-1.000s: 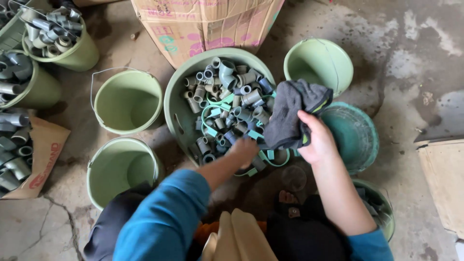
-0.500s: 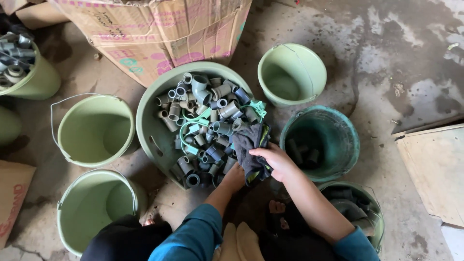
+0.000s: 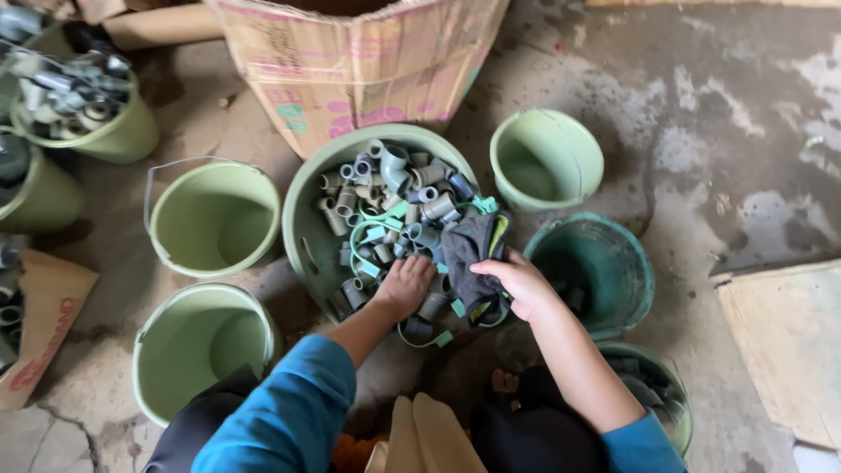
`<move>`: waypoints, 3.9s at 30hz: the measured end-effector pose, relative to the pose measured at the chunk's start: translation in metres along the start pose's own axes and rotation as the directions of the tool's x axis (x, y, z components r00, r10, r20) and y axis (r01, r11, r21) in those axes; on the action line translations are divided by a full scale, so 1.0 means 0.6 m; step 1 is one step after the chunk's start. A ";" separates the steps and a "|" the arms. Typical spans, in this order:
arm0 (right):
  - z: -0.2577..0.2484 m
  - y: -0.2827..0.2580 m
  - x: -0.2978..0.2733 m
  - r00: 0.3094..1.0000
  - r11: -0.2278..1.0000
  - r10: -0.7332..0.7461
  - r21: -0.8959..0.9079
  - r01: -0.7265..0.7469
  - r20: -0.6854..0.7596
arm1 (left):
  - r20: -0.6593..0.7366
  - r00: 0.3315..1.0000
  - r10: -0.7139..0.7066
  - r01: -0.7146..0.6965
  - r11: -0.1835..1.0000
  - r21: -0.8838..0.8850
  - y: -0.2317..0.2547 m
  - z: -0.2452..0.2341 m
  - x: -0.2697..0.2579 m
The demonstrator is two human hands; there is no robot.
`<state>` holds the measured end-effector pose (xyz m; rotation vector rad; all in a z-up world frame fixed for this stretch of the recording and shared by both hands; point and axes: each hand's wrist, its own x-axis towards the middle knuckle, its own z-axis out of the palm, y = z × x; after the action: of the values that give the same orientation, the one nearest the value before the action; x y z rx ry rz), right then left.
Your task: The person sits on the floor and wipes small plastic pipe fittings with a cloth. They pick each fitting from a central bucket, wipe it, and place it into a separate bucket to the right.
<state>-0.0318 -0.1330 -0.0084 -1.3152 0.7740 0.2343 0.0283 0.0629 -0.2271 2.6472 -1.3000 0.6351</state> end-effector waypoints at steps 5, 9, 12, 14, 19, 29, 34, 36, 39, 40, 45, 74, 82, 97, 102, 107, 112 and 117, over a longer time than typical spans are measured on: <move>0.050 -0.057 -0.054 0.990 0.991 -0.130 -0.037 0.128 -0.061 | 0.247 0.918 -0.310 0.375 0.881 -0.287 -0.102 -0.149 0.048; 0.111 -0.090 -0.103 0.942 0.948 -0.310 -0.113 0.296 -0.131 | 0.346 0.782 -0.519 0.559 0.338 -0.757 -0.137 -0.352 0.050; 0.169 -0.097 -0.142 0.896 0.842 -0.432 -0.403 0.359 -0.105 | 0.356 0.702 -0.617 0.420 -0.045 -0.906 -0.123 -0.449 0.057; 0.223 -0.105 -0.174 0.908 0.863 -0.412 -0.353 0.362 -0.074 | 0.343 0.721 -0.602 0.303 -0.171 -0.937 -0.106 -0.495 0.055; 0.245 -0.075 -0.202 0.977 0.941 -0.203 0.289 0.176 0.067 | 0.425 0.743 -0.517 0.037 -0.603 -0.797 -0.113 -0.471 0.032; 0.188 -0.102 -0.193 0.930 0.612 -0.249 0.788 -0.065 0.271 | 0.409 0.850 -0.333 -0.114 -0.873 -0.474 -0.083 -0.507 0.044; 0.167 -0.081 -0.147 0.914 0.631 -0.319 0.776 0.009 0.250 | 0.495 0.825 -0.273 -0.013 -0.885 -0.466 -0.079 -0.452 0.037; 0.150 -0.044 -0.103 0.840 0.711 -0.474 0.678 0.189 0.264 | 0.576 0.795 -0.189 0.133 -0.872 -0.470 -0.072 -0.435 0.035; 0.193 -0.049 -0.145 0.341 0.529 -0.778 0.258 0.808 0.528 | 0.627 0.750 -0.212 0.163 -0.859 -0.486 -0.053 -0.456 0.050; 0.195 -0.054 -0.152 0.345 0.532 -0.778 0.258 0.807 0.525 | 0.630 0.748 -0.209 0.167 -0.860 -0.483 -0.056 -0.470 0.052; 0.194 -0.051 -0.140 0.194 0.103 -0.785 -0.184 0.977 0.588 | 0.737 0.594 -0.323 0.329 -0.739 -0.588 -0.080 -0.526 0.062; 0.162 -0.039 -0.134 0.607 0.373 -0.343 -0.489 0.788 0.717 | -0.458 0.888 -0.033 -0.238 0.820 -0.521 -0.067 -0.483 0.045; 0.056 0.026 -0.005 0.583 0.901 0.257 -0.409 0.144 0.771 | -0.704 0.697 0.140 -0.533 0.757 -0.378 -0.047 -0.504 0.064; 0.165 -0.019 -0.098 0.106 0.132 -0.876 0.024 0.991 0.470 | -0.248 0.843 -0.476 0.130 0.630 -0.766 -0.061 -0.515 0.052; 0.159 -0.008 -0.089 0.396 0.342 -0.897 -0.259 0.903 0.197 | -0.407 0.881 -0.240 -0.089 0.761 -0.642 -0.049 -0.444 0.036; 0.161 -0.018 -0.105 0.981 0.979 -0.191 0.083 0.188 0.031 | -0.575 0.809 -0.121 -0.368 0.658 -0.657 -0.063 -0.418 0.047; 0.155 -0.033 -0.090 0.984 0.975 -0.111 0.205 0.081 0.142 | -0.559 0.800 -0.219 -0.376 0.544 -0.750 -0.055 -0.423 0.053; 0.159 -0.066 -0.101 0.937 0.874 -0.160 0.487 -0.011 0.309 | -0.080 0.683 -0.726 -0.180 -0.061 -0.982 -0.029 -0.449 0.073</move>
<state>-0.0180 -0.0394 0.0648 -0.7950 0.4405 0.1831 -0.0191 0.1203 0.0361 1.0867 -0.3923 0.2148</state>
